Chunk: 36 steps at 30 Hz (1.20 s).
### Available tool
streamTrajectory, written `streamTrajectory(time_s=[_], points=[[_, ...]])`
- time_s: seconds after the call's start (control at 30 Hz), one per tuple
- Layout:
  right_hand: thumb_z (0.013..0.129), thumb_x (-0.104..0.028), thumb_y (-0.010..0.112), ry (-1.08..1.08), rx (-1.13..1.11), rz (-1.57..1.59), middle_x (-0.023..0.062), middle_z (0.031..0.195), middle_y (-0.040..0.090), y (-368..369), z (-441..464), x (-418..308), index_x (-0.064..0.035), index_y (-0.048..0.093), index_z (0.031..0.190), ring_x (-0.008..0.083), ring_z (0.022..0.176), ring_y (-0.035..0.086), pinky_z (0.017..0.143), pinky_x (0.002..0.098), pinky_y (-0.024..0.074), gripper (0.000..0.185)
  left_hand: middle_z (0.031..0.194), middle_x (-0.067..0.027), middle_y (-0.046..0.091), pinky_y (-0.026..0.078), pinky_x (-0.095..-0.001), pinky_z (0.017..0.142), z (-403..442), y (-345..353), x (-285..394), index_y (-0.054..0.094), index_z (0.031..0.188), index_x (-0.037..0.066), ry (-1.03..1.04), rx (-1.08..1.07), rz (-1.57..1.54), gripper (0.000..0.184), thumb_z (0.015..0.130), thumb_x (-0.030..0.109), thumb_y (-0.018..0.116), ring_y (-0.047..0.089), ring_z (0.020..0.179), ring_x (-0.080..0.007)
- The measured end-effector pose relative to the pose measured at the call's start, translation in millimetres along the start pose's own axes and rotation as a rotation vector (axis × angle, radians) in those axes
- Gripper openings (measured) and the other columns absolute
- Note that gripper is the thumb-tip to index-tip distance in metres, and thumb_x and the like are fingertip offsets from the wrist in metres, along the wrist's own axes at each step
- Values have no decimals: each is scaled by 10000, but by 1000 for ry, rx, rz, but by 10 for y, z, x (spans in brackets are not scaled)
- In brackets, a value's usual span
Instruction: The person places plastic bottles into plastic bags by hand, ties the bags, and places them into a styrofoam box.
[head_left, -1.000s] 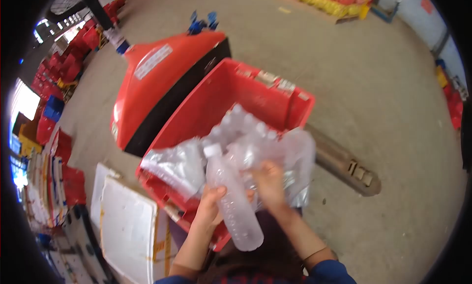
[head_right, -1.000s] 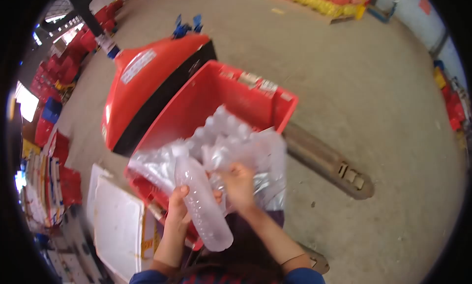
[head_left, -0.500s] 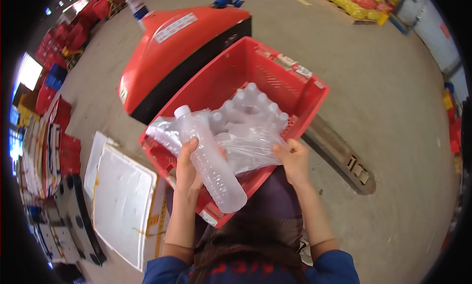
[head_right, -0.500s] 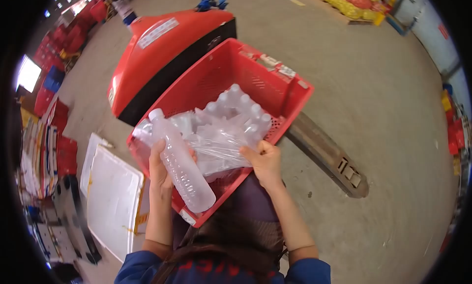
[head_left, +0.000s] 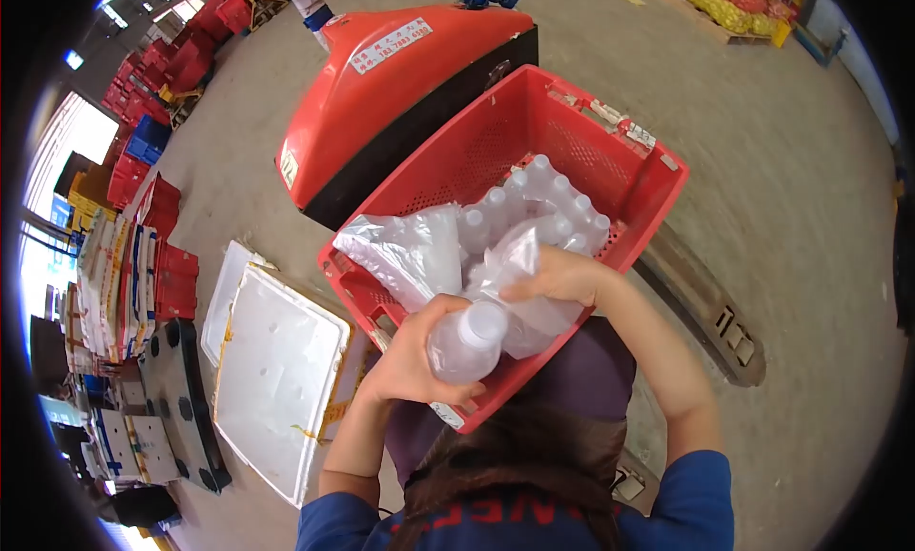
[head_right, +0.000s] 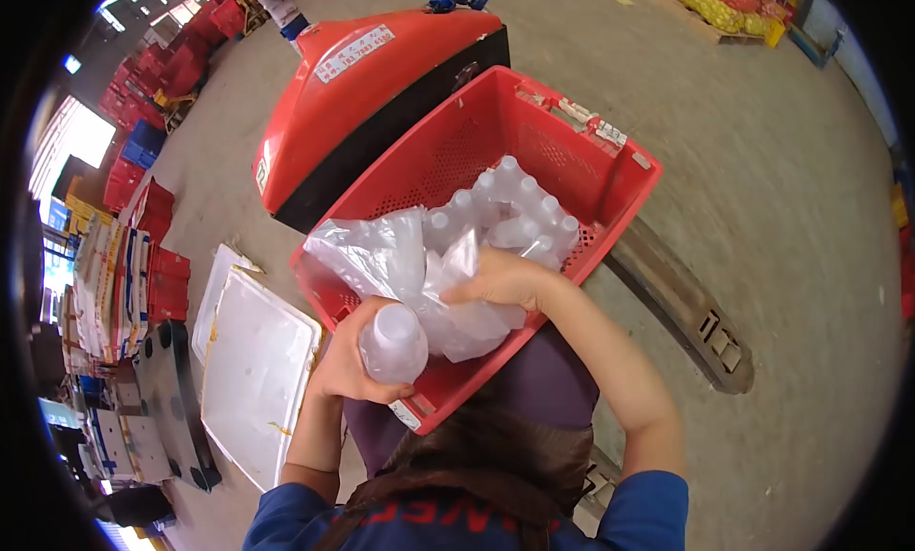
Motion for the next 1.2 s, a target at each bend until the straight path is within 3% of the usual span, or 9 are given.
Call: streamTrajectory(time_s=[0.23,0.43,0.6,0.7,0.77,0.87,1.0,1.1,1.2], points=[[755,-120,746,-261,799,125,70,852,668,159,-3,48,31,640,899,124,736,619,670,276,505,234,1100,-52,537,405,-322,904,-43,-43,-257,407,1303,16,-130,246,-512,851,555,189,774,523,1016,-172],[821,-488,636,-215,433,1126,81,1023,624,196,72,254,-11,567,1102,193,952,594,842,342,481,558,1010,-122,584,506,-329,737,186,153,-577,463,1179,-10,-214,293,-944,503,745,153,658,606,852,-200],[792,-328,711,-312,223,802,80,998,625,-530,-595,432,-47,537,1125,183,885,614,819,315,491,469,922,-218,615,561,-432,686,-136,-268,-698,433,1189,-42,-135,402,-1204,603,715,254,661,652,779,-327],[713,-103,754,-44,655,73,48,913,596,-839,-775,580,-50,571,1085,156,819,596,732,268,475,418,931,-241,614,560,-434,708,-308,-412,-637,406,1240,-46,-130,333,-1285,687,699,293,663,651,792,-352],[661,-154,787,-346,1186,-484,67,955,570,-705,-773,233,-40,562,1110,167,913,578,777,272,467,515,934,-250,613,558,-437,704,-372,-414,-591,398,1255,-49,-110,303,-1237,711,693,295,664,650,781,-358],[586,-221,793,-630,702,-869,99,1067,529,155,-462,-356,-33,556,1088,257,1072,506,969,438,363,586,913,-241,613,557,-421,684,-364,-386,-510,413,1232,-59,-141,345,-1144,695,686,284,674,649,775,-346],[715,-120,676,-589,551,-1029,119,1003,544,330,-91,83,-31,607,997,281,1040,522,919,438,393,304,915,-213,612,555,-397,668,-427,-539,-554,429,1204,-60,-169,475,-1003,662,686,272,672,649,800,-319],[827,-30,568,-349,575,-139,149,794,590,214,-87,409,17,619,967,299,711,589,675,310,465,157,984,-171,588,558,-382,664,-498,-689,-422,425,1191,-64,-159,684,-588,637,700,272,652,645,811,-265],[888,-97,537,-244,822,-247,143,763,598,319,-162,572,30,595,956,262,658,578,630,326,448,155,1070,-168,549,554,-381,670,-511,-603,-190,411,1211,-51,88,871,-683,662,704,296,657,633,788,-244]])
Point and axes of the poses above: each hand's wrist, its own z-axis towards the middle knuckle, its own y-axis out of the palm, x = y × z, the point moved 4 cm from there along z, towards the middle knuckle
